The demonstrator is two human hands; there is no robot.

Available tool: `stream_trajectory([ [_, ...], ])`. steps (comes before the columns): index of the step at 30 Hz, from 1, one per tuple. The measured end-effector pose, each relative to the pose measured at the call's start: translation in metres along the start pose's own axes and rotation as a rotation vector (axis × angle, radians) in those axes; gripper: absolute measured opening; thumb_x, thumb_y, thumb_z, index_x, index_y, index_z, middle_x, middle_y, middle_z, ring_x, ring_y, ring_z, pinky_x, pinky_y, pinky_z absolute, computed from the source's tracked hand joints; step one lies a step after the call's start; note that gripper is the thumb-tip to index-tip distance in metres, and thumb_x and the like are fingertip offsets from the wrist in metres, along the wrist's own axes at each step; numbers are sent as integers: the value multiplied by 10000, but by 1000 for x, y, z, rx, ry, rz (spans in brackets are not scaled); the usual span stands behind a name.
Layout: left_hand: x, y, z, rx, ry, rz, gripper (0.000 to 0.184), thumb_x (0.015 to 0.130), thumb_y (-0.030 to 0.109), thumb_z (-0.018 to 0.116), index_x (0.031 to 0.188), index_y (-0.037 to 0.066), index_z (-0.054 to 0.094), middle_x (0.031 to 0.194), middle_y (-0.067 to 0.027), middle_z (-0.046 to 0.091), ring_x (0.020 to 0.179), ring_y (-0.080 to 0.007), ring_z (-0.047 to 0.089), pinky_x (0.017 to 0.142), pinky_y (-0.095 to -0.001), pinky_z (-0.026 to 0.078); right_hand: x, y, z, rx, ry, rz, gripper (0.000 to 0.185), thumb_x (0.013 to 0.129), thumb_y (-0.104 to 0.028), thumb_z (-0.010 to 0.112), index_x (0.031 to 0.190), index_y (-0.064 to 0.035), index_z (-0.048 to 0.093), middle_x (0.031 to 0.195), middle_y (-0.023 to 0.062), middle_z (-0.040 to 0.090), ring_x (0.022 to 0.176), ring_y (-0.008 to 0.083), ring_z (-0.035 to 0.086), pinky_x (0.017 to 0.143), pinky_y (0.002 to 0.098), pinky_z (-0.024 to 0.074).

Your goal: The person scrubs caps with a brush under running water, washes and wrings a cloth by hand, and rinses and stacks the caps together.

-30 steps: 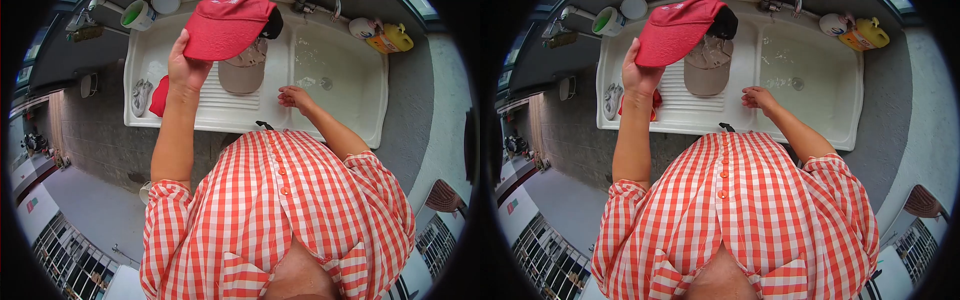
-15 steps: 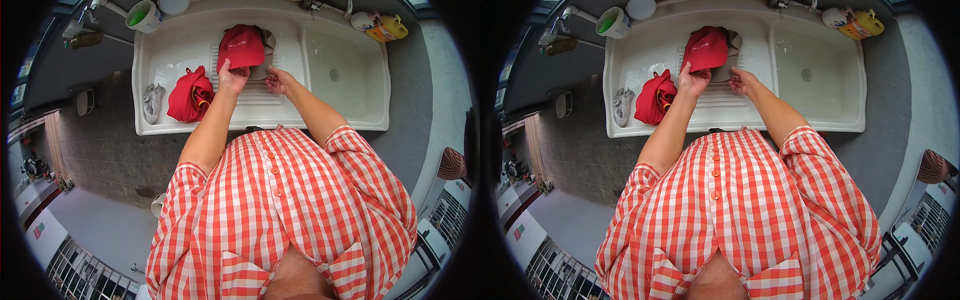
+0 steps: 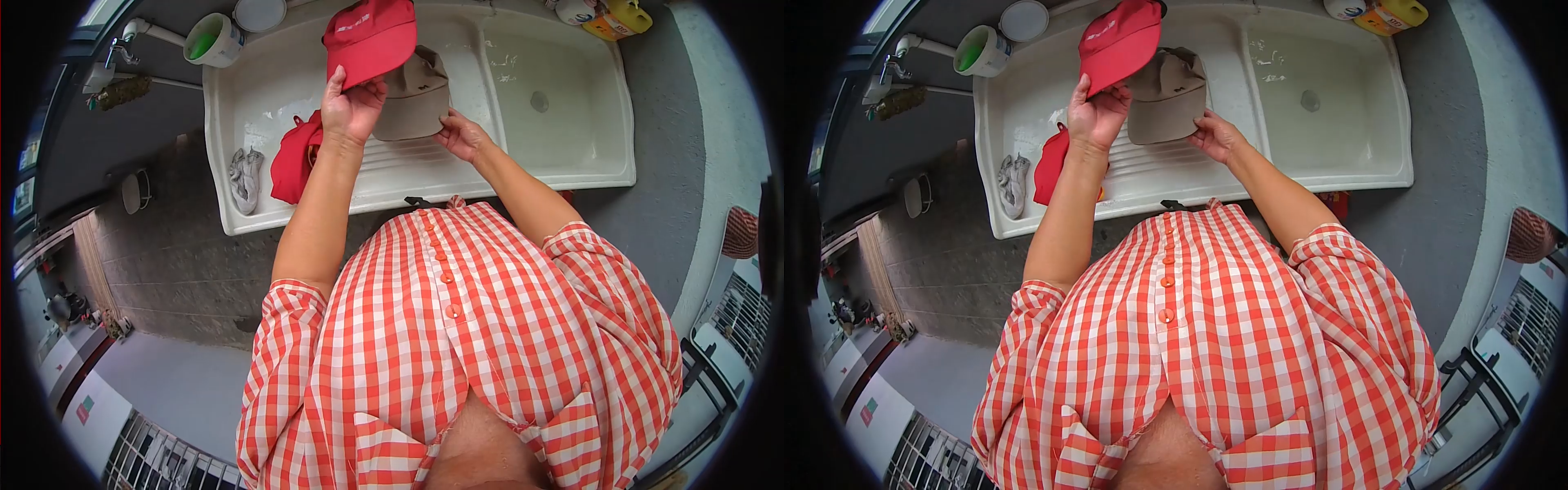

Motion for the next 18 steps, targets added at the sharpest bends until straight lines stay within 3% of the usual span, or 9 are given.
stream_trajectory([
  [2,-13,-24,-41,95,44,-100,330,884,355,526,984,42,540,791,-84,587,775,-250,595,701,-366,500,-3,1,24,38,-77,-21,396,828,-6,522,1195,-117,424,999,36,592,900,178,607,809,366,498],
  [4,-42,-44,-89,320,340,-226,424,883,461,505,941,43,541,710,-66,569,689,-241,597,651,-324,499,-6,5,33,87,-139,-37,416,833,-3,516,1216,-121,404,1014,36,589,912,180,607,815,363,497],
  [10,-99,-59,-141,587,404,-655,549,815,609,515,872,63,534,617,-56,551,628,-261,596,582,-316,483,-19,32,18,72,-153,57,437,839,6,498,1230,-140,367,1045,62,584,943,193,604,862,364,479],
  [11,-107,-62,-161,540,379,-804,652,779,645,531,1006,34,528,793,-112,605,786,-282,618,680,-355,502,-19,35,20,75,-159,52,430,841,3,499,1225,-139,368,1046,66,585,947,198,604,870,370,476],
  [12,-110,-62,-155,545,378,-796,652,779,645,531,1006,34,528,793,-112,605,786,-282,618,680,-355,502,-19,35,23,77,-167,42,423,843,0,500,1221,-138,369,1047,70,585,951,203,603,878,377,473],
  [14,-109,-60,-130,474,407,-568,780,753,657,552,1182,13,457,1045,-161,578,1001,-302,572,848,-379,471,-18,39,30,75,-169,53,407,851,-4,498,1215,-133,372,1046,75,585,957,210,601,883,384,472],
  [15,-99,-53,-119,339,358,-365,733,804,510,598,1291,14,366,1244,-164,483,1147,-301,487,978,-393,396,-18,43,33,73,-164,68,391,858,-8,497,1210,-129,374,1044,81,585,963,218,600,889,392,471],
  [16,-89,-50,-115,347,347,-352,733,804,510,598,1291,14,366,1244,-164,483,1147,-301,487,978,-393,396,-19,45,41,69,-181,61,391,858,-8,497,1210,-129,374,1044,81,585,963,218,600,889,392,471],
  [18,-59,-25,-105,265,306,54,598,801,309,666,1264,35,406,1204,-127,517,1128,-265,493,980,-389,389,-23,53,51,-8,-214,91,345,902,-170,519,1211,-108,379,1086,133,573,1005,274,586,926,422,453],
])
Point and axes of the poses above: each hand's wrist, its own x-axis towards the middle knuckle, its own z-axis out of the palm, y = z × x, the point moved 6 cm from there along x, towards the middle knuckle
